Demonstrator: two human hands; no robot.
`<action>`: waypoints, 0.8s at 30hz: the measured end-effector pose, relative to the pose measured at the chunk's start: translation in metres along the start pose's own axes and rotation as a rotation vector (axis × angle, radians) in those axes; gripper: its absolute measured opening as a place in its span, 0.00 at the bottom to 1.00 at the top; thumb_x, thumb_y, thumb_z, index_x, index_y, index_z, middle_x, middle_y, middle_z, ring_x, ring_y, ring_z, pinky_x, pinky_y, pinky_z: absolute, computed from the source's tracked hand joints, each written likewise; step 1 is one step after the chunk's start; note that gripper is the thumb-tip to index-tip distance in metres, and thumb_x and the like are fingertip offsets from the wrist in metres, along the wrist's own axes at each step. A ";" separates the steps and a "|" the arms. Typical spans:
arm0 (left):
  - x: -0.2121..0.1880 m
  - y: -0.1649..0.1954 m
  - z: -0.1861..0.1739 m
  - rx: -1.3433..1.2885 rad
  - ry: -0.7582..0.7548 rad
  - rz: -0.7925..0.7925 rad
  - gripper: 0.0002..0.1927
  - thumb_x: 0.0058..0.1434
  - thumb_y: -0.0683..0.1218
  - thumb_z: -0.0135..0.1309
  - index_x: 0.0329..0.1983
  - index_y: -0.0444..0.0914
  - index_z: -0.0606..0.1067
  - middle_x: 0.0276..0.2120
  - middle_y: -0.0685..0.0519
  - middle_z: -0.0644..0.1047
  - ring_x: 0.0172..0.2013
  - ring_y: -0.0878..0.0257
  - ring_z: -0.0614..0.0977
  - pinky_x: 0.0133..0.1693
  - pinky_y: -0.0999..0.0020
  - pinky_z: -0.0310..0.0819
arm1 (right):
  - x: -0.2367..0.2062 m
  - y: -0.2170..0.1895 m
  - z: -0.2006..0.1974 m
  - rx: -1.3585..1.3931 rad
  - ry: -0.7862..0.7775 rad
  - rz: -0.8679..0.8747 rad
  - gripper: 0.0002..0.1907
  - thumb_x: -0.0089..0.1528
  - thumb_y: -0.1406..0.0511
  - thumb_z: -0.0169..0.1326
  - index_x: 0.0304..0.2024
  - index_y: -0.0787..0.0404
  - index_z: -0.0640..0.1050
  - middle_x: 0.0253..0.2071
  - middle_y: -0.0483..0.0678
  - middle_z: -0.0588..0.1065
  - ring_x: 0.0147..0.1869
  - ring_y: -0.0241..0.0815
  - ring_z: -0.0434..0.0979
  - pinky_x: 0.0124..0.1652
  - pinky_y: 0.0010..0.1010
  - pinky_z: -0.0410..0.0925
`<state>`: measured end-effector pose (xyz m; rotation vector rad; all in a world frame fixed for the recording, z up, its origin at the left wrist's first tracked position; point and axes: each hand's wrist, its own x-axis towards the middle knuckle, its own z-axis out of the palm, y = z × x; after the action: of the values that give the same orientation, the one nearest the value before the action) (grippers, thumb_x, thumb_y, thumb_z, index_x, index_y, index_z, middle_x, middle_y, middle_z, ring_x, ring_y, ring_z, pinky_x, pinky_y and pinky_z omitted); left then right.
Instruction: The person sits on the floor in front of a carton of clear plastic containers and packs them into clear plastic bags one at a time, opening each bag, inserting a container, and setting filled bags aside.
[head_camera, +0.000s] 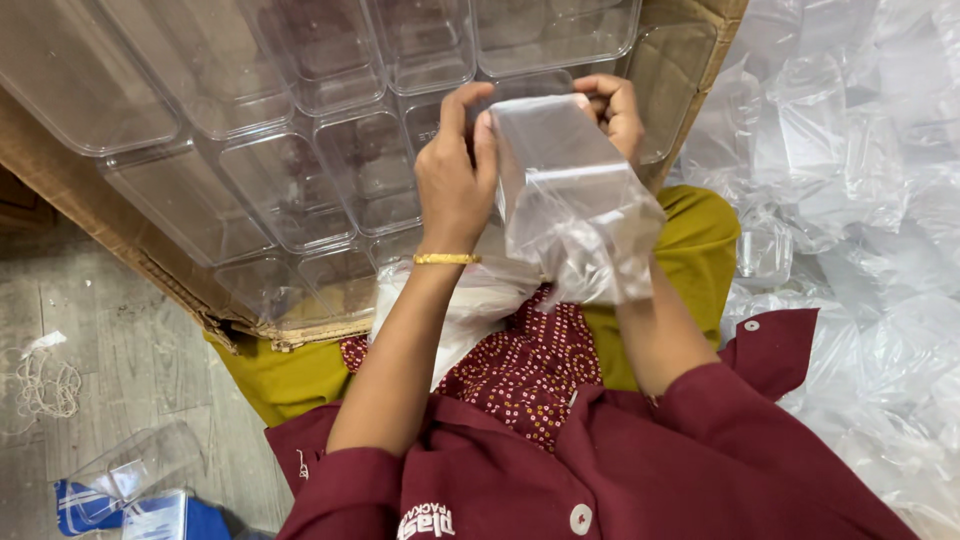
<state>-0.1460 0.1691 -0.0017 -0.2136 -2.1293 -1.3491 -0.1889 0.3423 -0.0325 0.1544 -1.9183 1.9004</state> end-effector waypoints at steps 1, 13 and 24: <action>0.002 0.001 0.001 -0.001 0.007 -0.006 0.13 0.74 0.42 0.52 0.61 0.42 0.72 0.30 0.51 0.77 0.30 0.61 0.79 0.35 0.65 0.71 | -0.002 0.000 0.002 -0.043 0.005 -0.036 0.08 0.72 0.65 0.55 0.51 0.62 0.76 0.36 0.39 0.69 0.38 0.28 0.65 0.38 0.21 0.62; 0.017 0.062 -0.019 -0.321 -0.198 0.132 0.05 0.74 0.40 0.54 0.49 0.36 0.78 0.37 0.54 0.80 0.32 0.69 0.77 0.36 0.73 0.72 | -0.050 -0.105 -0.047 0.864 -0.587 0.408 0.29 0.65 0.51 0.57 0.59 0.64 0.74 0.58 0.51 0.75 0.59 0.41 0.77 0.59 0.35 0.71; -0.002 0.044 -0.014 -0.318 -0.285 0.066 0.08 0.71 0.38 0.54 0.52 0.35 0.78 0.40 0.53 0.80 0.32 0.72 0.78 0.35 0.75 0.72 | -0.088 -0.073 -0.095 0.725 -0.317 0.201 0.19 0.75 0.54 0.49 0.35 0.58 0.76 0.44 0.58 0.81 0.49 0.47 0.82 0.48 0.36 0.74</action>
<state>-0.1195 0.1786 0.0351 -0.6328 -2.0963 -1.6966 -0.0613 0.4118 -0.0018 0.5190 -1.3545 2.7741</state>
